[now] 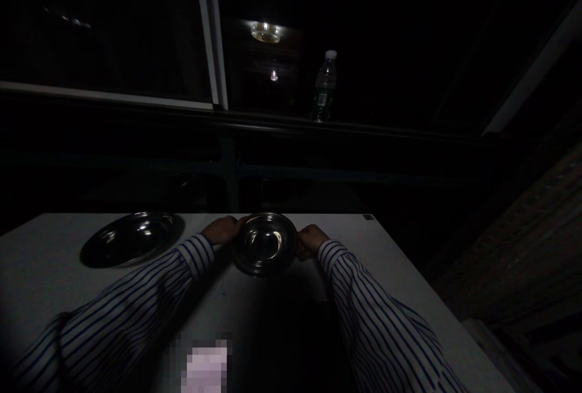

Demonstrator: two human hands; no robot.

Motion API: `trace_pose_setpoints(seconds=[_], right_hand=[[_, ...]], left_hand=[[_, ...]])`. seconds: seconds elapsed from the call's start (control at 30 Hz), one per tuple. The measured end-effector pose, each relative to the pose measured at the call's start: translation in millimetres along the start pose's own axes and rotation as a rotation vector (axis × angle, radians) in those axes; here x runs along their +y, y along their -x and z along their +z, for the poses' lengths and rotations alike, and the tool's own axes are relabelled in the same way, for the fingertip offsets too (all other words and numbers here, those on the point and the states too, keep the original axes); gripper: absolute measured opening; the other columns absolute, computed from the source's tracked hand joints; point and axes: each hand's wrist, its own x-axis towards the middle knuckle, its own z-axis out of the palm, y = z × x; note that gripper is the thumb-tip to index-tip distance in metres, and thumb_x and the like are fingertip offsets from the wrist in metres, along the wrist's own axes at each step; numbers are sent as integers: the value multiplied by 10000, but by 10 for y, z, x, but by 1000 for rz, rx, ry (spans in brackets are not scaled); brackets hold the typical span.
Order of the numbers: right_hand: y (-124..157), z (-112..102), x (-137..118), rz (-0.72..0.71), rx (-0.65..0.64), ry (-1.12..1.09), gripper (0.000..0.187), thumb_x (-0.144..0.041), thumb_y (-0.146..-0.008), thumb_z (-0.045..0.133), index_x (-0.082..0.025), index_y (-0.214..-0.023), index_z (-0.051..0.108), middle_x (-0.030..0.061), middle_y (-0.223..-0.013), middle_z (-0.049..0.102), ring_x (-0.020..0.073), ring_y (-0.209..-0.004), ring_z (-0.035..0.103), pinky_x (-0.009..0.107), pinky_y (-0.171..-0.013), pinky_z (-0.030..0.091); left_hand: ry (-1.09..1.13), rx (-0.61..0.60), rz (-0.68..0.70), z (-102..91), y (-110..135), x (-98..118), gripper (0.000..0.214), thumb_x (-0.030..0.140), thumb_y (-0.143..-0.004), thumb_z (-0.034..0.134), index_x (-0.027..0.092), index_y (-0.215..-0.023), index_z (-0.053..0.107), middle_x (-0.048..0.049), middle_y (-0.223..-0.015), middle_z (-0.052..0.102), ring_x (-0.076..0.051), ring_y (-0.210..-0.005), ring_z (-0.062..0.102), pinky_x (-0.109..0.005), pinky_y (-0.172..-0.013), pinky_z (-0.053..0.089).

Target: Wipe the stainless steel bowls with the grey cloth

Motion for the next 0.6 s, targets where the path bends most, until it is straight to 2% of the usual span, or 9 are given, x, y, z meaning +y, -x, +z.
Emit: trace_pose_setpoints(seconds=[0.2, 0.4, 0.53, 0.6], right_hand=[[-39, 34, 46, -16, 5, 27, 266, -329, -903, 472, -104, -807, 576, -22, -663, 586, 68, -552, 569, 216, -538, 502], [-101, 45, 84, -27, 31, 137, 264, -332, -897, 482, -109, -795, 580, -23, -662, 586, 73, -558, 567, 225, -545, 495], [-145, -48, 85, -69, 98, 213, 257, -349, -872, 518, -117, -791, 594, 0, -734, 611, 99, -653, 587, 280, -649, 502], [-173, -91, 69, -141, 140, 192, 258, -363, -876, 507, -123, -854, 600, 28, -854, 627, 130, -779, 599, 328, -746, 492]], left_hand=[[-31, 11, -38, -35, 27, 69, 701, 644, -766, 275, 118, -1028, 657, -249, -1122, 615, -365, -1104, 535, -439, -858, 398], [35, 48, -65, -67, 5, 57, 584, 578, -757, 389, 107, -936, 683, -258, -1130, 606, -379, -1106, 528, -460, -891, 374], [189, 101, -99, -37, 19, -60, 623, 577, -758, 396, 57, -980, 657, -295, -1170, 564, -419, -1155, 469, -506, -933, 318], [320, 126, -98, 27, 49, -130, 660, 583, -782, 359, 39, -1054, 618, -284, -1197, 551, -384, -1177, 462, -465, -950, 322]])
